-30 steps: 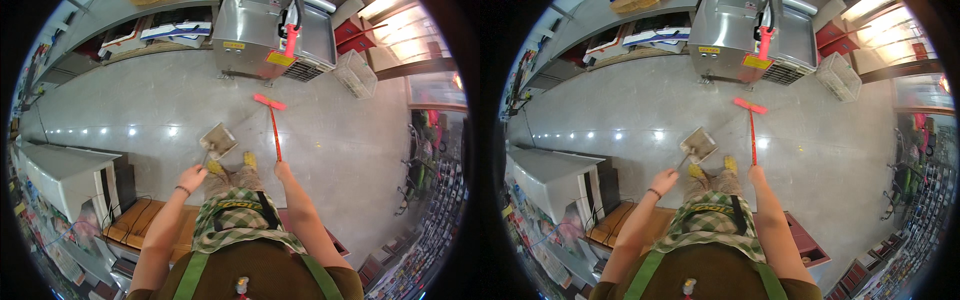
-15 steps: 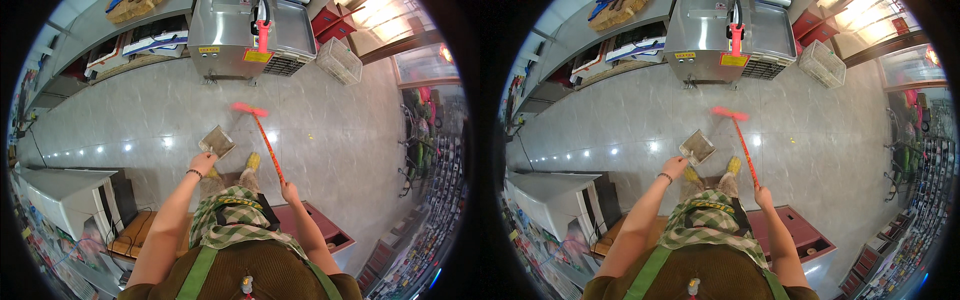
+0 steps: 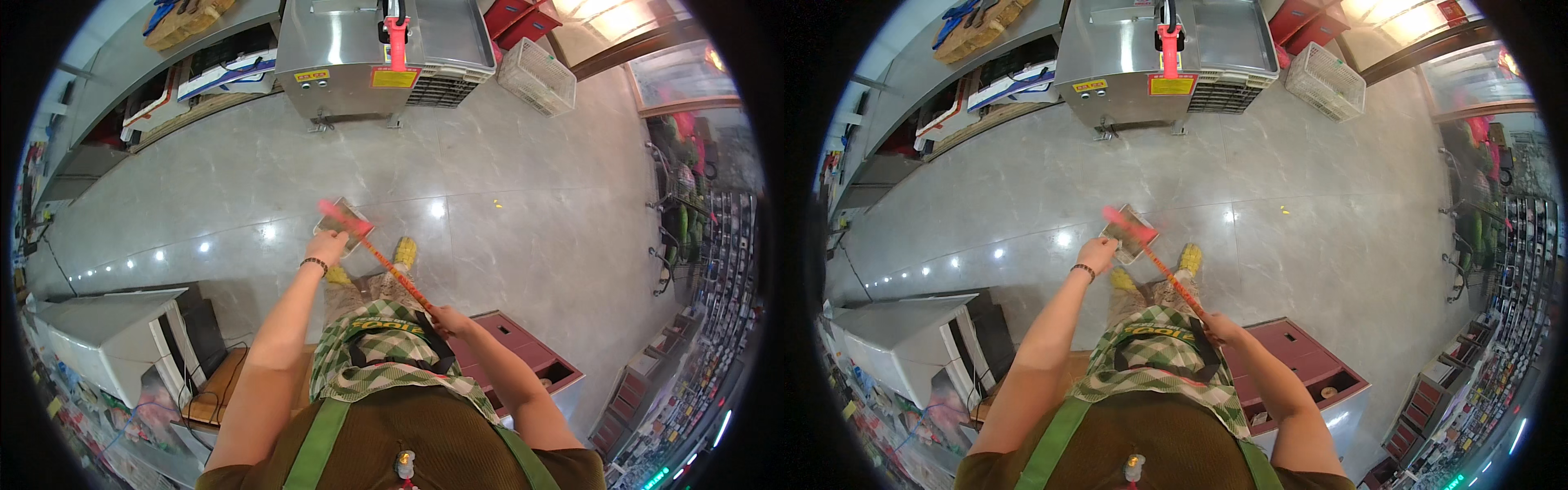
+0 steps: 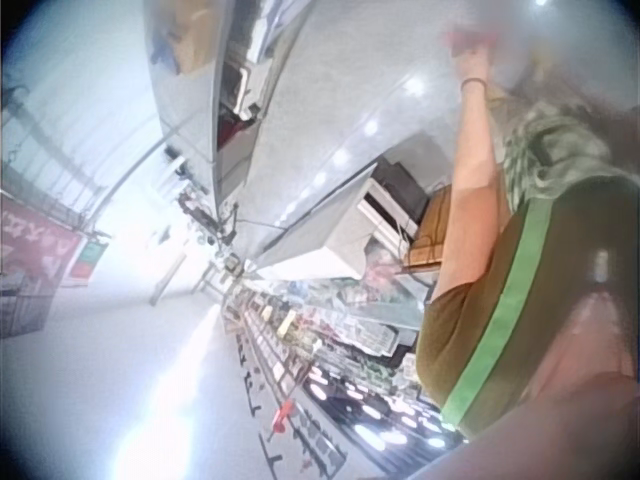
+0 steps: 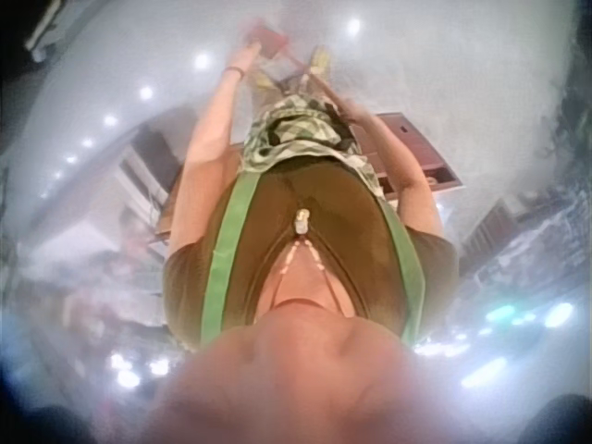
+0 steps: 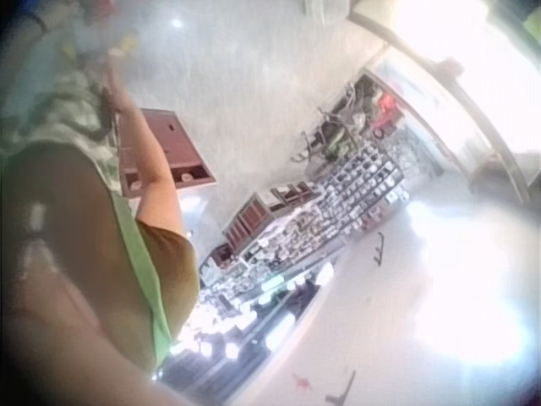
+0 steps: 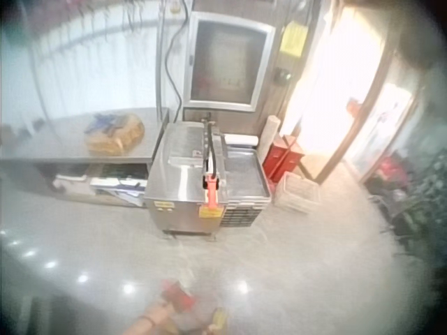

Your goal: The person sweeps the supermarket floor using a broom and a dustpan, moving along the aisles and near refrigerated cases.

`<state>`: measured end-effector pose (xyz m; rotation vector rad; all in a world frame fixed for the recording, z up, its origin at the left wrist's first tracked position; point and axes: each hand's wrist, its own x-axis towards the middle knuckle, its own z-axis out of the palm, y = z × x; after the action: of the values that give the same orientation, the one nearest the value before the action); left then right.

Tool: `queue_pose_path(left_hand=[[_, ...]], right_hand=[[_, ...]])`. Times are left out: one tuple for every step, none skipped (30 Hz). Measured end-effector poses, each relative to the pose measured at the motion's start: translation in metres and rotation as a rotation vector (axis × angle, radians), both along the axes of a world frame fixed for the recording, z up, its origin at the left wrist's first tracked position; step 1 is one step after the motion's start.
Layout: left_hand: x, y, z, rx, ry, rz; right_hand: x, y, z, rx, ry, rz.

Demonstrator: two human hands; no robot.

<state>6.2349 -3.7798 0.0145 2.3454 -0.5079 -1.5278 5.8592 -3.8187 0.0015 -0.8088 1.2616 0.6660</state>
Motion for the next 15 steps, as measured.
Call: queue_pose_path(left_hand=[[-0.002,-0.002,0.005,-0.009,-0.005,-0.009],[-0.006,-0.003,0.009,-0.018,-0.010,-0.018],[-0.007,0.004,0.003,-0.043,-0.019,-0.034],[-0.006,0.016,-0.006,-0.064,-0.034,-0.043],[-0.007,0.030,-0.015,-0.084,-0.049,-0.049],[-0.007,0.034,-0.004,-0.068,-0.020,-0.015],[-0.006,0.040,0.017,-0.048,0.007,0.020],[-0.006,0.046,0.030,-0.029,0.035,0.056],[-0.005,0.060,0.033,-0.048,0.042,0.126],[0.000,0.077,0.033,-0.064,0.048,0.196],[0.006,0.091,0.032,-0.080,0.053,0.263],[0.013,0.102,0.031,-0.053,0.067,0.302],[0.020,0.112,0.032,-0.028,0.082,0.342],[0.024,0.121,0.033,-0.002,0.095,0.390],[0.027,0.123,0.034,0.022,0.095,0.382]], right_hand=[[-0.006,-0.009,0.021,0.153,-0.040,-0.165],[-0.008,-0.009,0.036,0.118,-0.016,-0.136],[-0.009,-0.007,0.049,0.089,0.007,-0.095],[-0.006,-0.007,0.059,0.063,0.025,-0.047],[0.000,-0.010,0.068,-0.022,0.036,0.004],[0.008,-0.010,0.076,-0.110,0.050,0.037],[0.013,-0.011,0.079,-0.196,0.062,0.072],[0.011,-0.013,0.062,-0.310,0.030,0.146],[0.011,-0.014,0.033,-0.419,-0.009,0.230],[0.012,-0.014,0.011,-0.525,-0.050,0.312],[0.023,-0.016,0.002,-0.602,-0.076,0.355],[0.037,-0.020,-0.007,-0.681,-0.100,0.392],[0.049,-0.024,-0.026,-0.768,-0.080,0.425],[0.058,-0.025,-0.053,-0.855,-0.064,0.464],[0.063,-0.021,-0.075,-1.025,-0.167,0.571]])
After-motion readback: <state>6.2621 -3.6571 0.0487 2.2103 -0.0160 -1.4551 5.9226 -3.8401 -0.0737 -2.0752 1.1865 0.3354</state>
